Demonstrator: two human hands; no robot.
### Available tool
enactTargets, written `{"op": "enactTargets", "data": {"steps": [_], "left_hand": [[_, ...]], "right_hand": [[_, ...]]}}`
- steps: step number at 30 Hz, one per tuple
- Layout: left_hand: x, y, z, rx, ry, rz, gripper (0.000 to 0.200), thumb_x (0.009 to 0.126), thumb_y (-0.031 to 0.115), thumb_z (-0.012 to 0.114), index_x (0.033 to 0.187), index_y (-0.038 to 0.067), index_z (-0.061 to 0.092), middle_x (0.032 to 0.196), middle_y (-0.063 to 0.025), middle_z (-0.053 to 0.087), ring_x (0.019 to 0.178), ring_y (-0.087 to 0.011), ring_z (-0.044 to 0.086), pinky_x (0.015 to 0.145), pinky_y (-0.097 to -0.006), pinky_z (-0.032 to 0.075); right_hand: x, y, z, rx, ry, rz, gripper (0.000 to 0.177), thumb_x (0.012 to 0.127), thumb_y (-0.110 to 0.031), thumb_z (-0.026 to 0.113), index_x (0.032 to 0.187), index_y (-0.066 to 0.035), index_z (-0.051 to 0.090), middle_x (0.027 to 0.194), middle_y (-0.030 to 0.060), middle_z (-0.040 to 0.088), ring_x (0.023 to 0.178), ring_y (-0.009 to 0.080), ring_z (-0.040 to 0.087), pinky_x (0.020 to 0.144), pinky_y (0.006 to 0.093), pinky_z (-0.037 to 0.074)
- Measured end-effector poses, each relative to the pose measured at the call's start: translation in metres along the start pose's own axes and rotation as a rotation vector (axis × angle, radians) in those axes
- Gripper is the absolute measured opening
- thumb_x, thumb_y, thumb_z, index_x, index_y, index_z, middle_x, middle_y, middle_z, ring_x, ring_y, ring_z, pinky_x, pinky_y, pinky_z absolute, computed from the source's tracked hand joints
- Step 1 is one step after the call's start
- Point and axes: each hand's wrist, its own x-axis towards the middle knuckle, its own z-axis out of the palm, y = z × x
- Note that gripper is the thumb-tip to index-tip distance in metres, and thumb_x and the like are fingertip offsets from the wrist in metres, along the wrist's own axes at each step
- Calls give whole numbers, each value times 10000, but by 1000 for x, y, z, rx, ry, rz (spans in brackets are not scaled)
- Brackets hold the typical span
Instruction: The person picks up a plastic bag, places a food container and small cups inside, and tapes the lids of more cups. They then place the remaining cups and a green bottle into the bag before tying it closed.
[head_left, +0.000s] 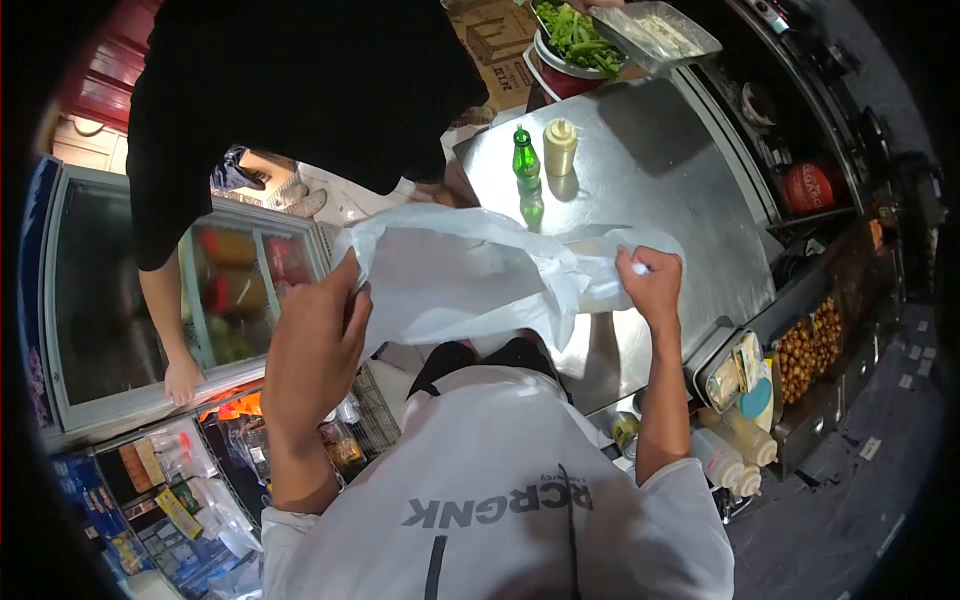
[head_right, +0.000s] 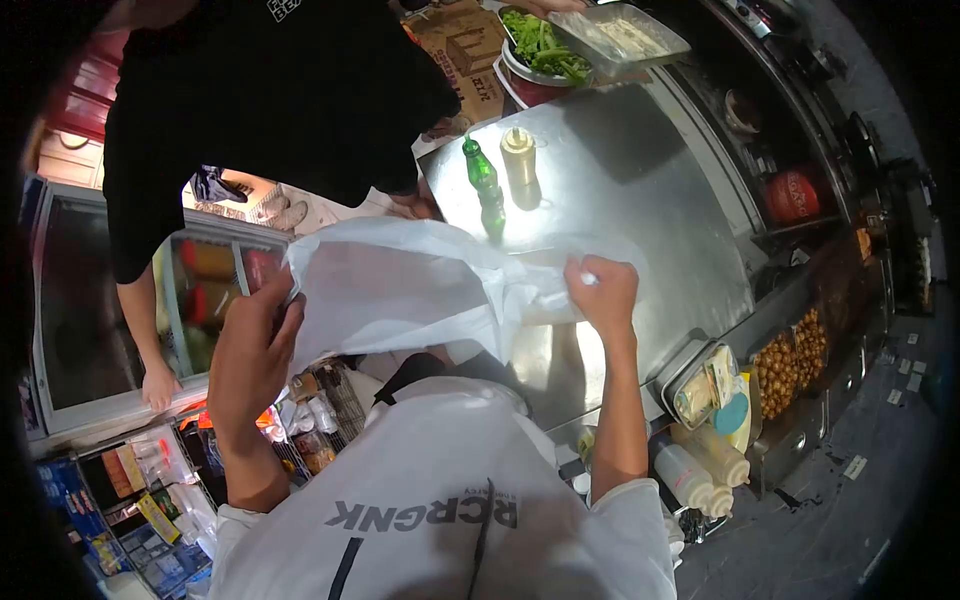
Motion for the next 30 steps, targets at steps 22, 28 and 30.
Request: {"op": "enactTargets", "data": {"steps": [22, 28, 30], "left_hand": [[71, 174, 248, -1750, -1059, -337, 440, 1091, 388, 583, 1296, 6, 661, 1027, -109, 757, 802, -148, 715, 692, -246, 565], [98, 83, 298, -1788, -1093, -544, 304, 1108, 342, 551, 1249, 80, 613, 707, 27, 541, 550, -133, 520, 514, -301, 493], [96, 63, 299, -1893, -1144, -526, 272, 1108, 318, 547, 1264, 102, 602, 725, 29, 538, 571, -133, 529, 529, -308, 503]], "right_hand": [[-11, -193, -254, 414, 560, -39, 481, 829, 45, 759, 580, -108, 377, 586, -62, 452, 567, 40, 421, 530, 255, 324], [-16, -177, -218, 398, 315, 23, 432, 828, 21, 734, 586, -64, 387, 554, -43, 395, 529, 49, 354, 504, 271, 297], [-17, -157, -189, 416, 245, -18, 406, 825, 18, 724, 593, -48, 397, 560, -35, 383, 538, 56, 338, 505, 275, 274]]}}
